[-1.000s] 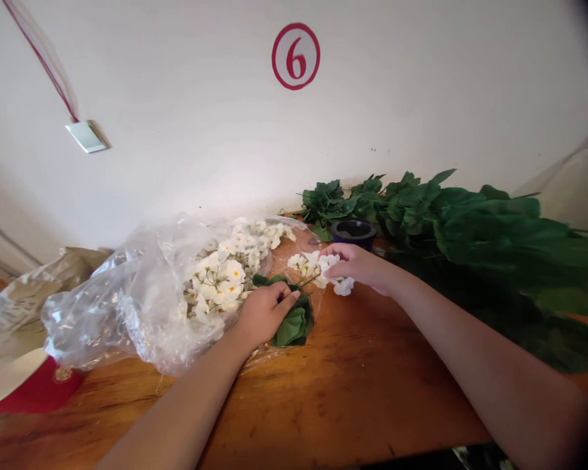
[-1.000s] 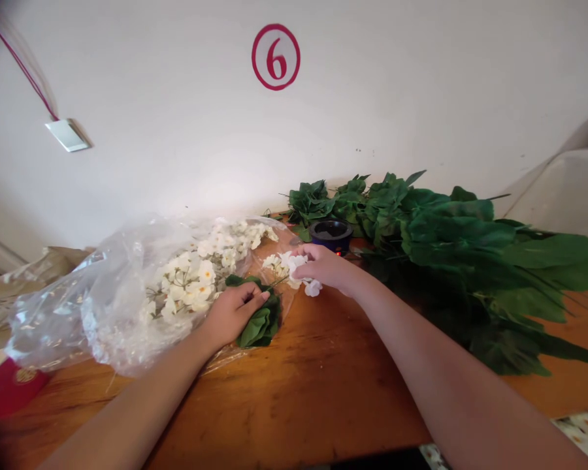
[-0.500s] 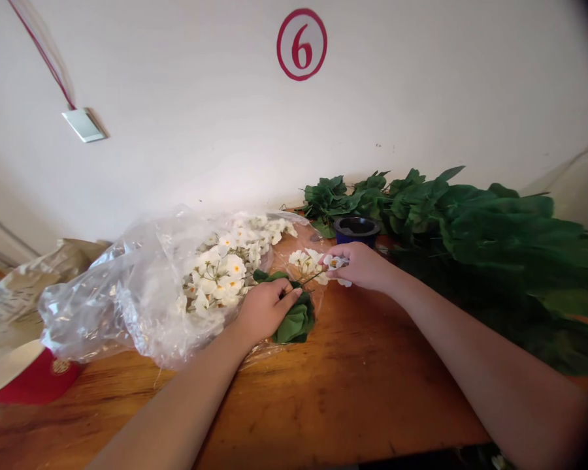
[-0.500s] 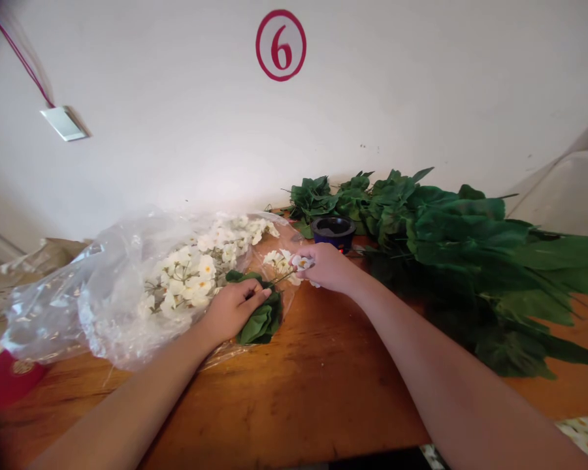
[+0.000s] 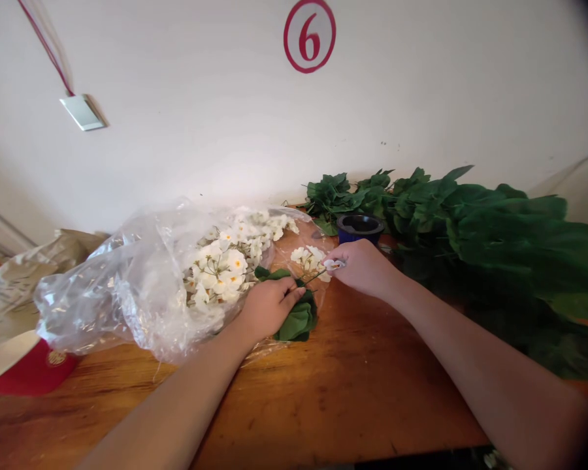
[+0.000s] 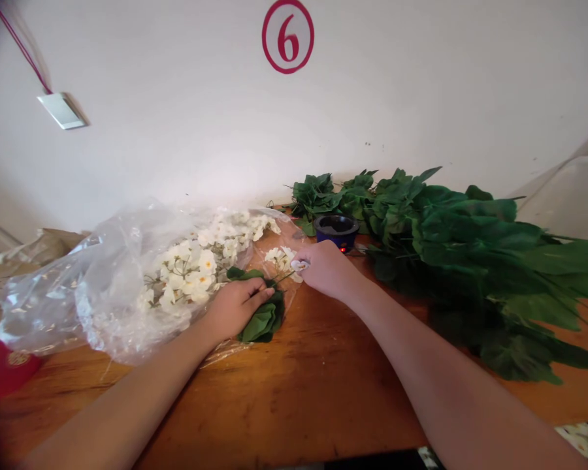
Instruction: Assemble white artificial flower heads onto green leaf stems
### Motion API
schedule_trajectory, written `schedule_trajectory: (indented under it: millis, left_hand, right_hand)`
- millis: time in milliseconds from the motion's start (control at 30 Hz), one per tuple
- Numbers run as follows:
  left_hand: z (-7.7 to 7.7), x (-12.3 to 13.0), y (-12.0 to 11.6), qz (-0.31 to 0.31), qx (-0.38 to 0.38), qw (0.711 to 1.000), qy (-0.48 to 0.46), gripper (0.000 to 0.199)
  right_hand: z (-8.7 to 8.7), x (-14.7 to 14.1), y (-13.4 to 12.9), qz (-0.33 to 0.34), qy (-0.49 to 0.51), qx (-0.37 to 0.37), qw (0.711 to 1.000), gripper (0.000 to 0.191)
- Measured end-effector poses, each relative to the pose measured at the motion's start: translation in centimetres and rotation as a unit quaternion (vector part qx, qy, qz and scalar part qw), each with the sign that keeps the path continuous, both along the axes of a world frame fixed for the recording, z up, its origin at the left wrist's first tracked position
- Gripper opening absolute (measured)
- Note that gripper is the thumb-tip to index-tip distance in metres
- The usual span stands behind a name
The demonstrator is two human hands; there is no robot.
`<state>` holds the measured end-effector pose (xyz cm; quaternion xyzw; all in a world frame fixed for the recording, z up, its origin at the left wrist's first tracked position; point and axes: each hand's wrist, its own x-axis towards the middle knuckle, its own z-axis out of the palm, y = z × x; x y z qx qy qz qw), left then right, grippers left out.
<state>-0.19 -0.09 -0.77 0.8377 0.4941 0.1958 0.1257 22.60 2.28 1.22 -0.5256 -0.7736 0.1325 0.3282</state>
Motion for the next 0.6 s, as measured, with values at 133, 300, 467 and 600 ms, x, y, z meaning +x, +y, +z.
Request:
schedule_trajectory:
  millis: [133,300,467,600]
  left_hand:
    - [-0.2,0.0,0.1,-0.005,0.01,1.0,0.013,0.035]
    - [-0.4,0.0,0.2,-0.006,0.024,0.999,0.022,0.036]
    - [-0.6,-0.1,0.2,-0.006,0.03,0.999,0.032,0.036]
    - [-0.8,-0.2,0.4,-0.014,0.037,0.999,0.031,0.036]
  right_hand:
    - [-0.3,-0.1,0.1,0.006,0.003,0.009,1.0,0.019]
    - [-0.5,-0.7,-0.1,-0.007,0.004,-0.013,1.0,0.015]
    - [-0.6,-1.3,-0.2,-0.01,0.013,-0.027,0.999,0.013]
    - [-0.9,-1.3,0.0,-0.019,0.044,-0.045,0.998,0.014]
